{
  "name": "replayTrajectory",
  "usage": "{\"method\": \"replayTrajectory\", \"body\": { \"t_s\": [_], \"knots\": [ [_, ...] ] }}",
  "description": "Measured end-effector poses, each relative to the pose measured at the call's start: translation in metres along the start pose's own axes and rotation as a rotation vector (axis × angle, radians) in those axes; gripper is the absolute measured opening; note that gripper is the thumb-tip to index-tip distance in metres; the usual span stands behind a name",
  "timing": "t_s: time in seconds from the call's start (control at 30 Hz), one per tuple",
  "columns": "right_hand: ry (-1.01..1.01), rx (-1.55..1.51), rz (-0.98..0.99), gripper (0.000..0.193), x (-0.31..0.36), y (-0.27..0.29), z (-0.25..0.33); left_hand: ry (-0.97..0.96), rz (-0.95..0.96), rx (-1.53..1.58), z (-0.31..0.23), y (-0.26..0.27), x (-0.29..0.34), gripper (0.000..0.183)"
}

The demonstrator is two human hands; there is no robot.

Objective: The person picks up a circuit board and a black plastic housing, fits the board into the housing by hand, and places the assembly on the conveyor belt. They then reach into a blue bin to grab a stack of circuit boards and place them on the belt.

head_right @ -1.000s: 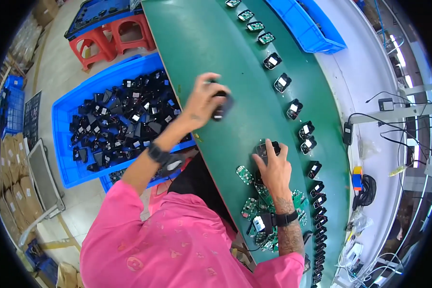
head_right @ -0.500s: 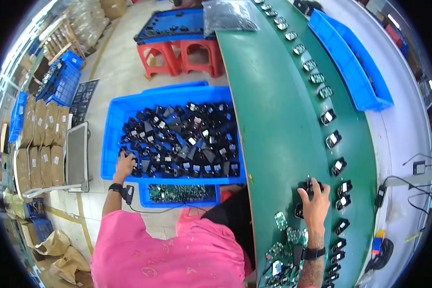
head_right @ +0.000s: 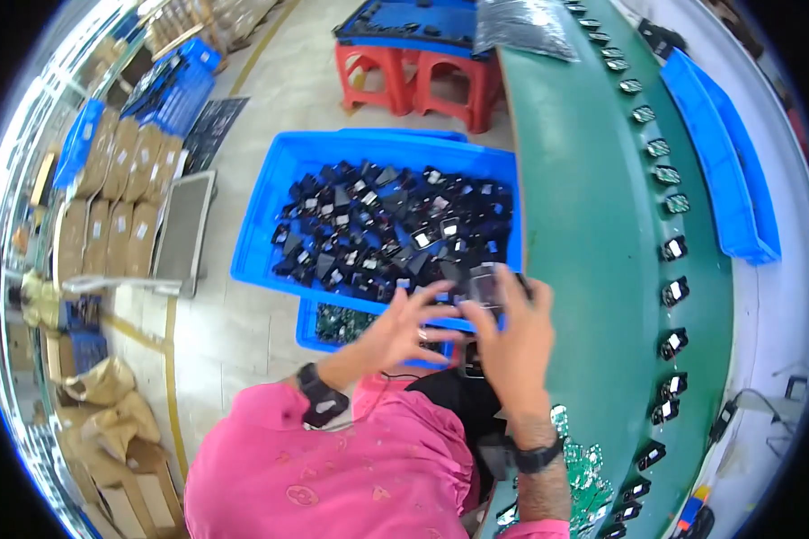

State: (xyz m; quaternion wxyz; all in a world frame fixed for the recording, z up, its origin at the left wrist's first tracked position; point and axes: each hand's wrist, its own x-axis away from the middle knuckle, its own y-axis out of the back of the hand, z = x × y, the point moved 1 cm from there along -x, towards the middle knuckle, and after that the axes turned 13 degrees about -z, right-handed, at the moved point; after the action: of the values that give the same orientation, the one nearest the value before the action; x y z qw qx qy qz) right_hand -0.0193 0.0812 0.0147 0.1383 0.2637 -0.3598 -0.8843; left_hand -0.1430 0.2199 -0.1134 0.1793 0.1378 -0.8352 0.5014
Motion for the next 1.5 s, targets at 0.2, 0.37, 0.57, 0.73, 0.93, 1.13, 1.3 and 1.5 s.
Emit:
{"method": "replayTrajectory", "body": {
  "t_s": [0.2,0.37,0.57,0.73,0.93,1.13,1.3,1.5],
  "knots": [
    [0.359,0.074,0.452,0.067,0.054,-0.059,0.02,0.239,-0.228,0.342,0.013,0.013,0.034,0.053],
    [0.227,-0.132,0.438,0.082,0.068,-0.068,0.019,0.094,-0.309,0.052,0.002,0.037,0.029,0.041],
    [-0.01,-0.085,0.344,0.069,0.076,-0.004,-0.001,-0.605,-0.756,-0.788,-0.153,0.126,-0.021,0.036],
    [-0.294,-0.011,0.187,0.053,0.116,0.056,-0.022,-0.955,-1.276,-1.701,-0.279,0.272,-0.102,0.051],
    [-0.452,0.03,-0.015,0.045,0.133,0.081,-0.035,-0.714,-1.117,-2.167,-0.319,0.321,-0.099,0.044],
    [-0.494,0.133,-0.141,0.041,0.142,0.108,-0.043,-0.559,-1.256,-2.173,-0.283,0.246,-0.114,0.062],
    [-0.398,0.48,-0.197,0.056,0.143,0.105,-0.05,-1.167,-0.621,-2.06,-0.219,0.112,-0.114,0.053],
    [-0.333,0.617,0.06,0.068,0.165,0.074,-0.068,-1.217,0.374,-1.686,-0.065,-0.192,-0.19,0.075]
  ]
}}
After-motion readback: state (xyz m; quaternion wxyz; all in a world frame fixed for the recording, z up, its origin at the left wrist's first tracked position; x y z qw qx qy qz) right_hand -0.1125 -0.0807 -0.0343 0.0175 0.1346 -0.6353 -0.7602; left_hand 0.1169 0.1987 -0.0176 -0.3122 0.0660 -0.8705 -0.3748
